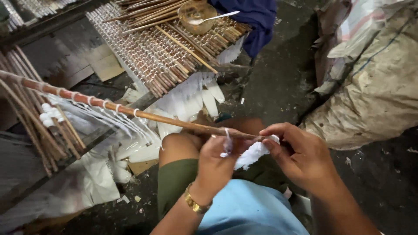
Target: The person sits on a chair and ties white cotton threads onto thin wooden sticks. They wrap the cotton around the sticks and secure it with knots, then place the finished sticks into a nearby rack.
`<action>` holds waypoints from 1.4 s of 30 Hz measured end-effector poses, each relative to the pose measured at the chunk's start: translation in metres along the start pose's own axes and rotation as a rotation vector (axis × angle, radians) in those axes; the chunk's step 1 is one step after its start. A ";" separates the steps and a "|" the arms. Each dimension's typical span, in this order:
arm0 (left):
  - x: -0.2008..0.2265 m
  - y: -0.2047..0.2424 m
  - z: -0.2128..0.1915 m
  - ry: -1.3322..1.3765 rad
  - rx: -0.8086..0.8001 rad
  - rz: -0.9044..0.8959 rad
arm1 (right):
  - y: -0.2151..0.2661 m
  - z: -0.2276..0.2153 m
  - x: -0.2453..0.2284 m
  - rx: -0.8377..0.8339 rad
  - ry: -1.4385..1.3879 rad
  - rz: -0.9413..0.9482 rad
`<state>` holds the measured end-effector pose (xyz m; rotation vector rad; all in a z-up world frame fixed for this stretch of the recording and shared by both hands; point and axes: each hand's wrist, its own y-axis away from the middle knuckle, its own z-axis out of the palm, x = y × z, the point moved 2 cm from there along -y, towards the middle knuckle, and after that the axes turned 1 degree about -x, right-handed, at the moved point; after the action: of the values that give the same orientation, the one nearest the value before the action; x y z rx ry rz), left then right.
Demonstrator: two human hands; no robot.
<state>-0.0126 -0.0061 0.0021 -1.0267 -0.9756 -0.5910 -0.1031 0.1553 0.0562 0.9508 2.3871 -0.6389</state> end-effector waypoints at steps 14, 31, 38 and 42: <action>-0.013 0.010 -0.024 0.014 0.066 -0.063 | -0.010 0.008 -0.007 0.002 0.024 -0.067; -0.031 0.017 -0.066 -0.061 0.039 -0.220 | -0.013 0.005 -0.002 0.040 0.026 -0.036; -0.049 0.014 -0.018 1.217 0.175 -0.264 | -0.015 0.019 -0.002 0.045 0.059 0.017; -0.039 0.004 -0.012 1.398 0.426 -0.375 | -0.017 0.030 -0.005 0.027 0.164 -0.001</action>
<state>-0.0232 -0.0166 -0.0365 0.0956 0.0089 -1.1103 -0.1043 0.1244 0.0406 1.0508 2.5279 -0.6160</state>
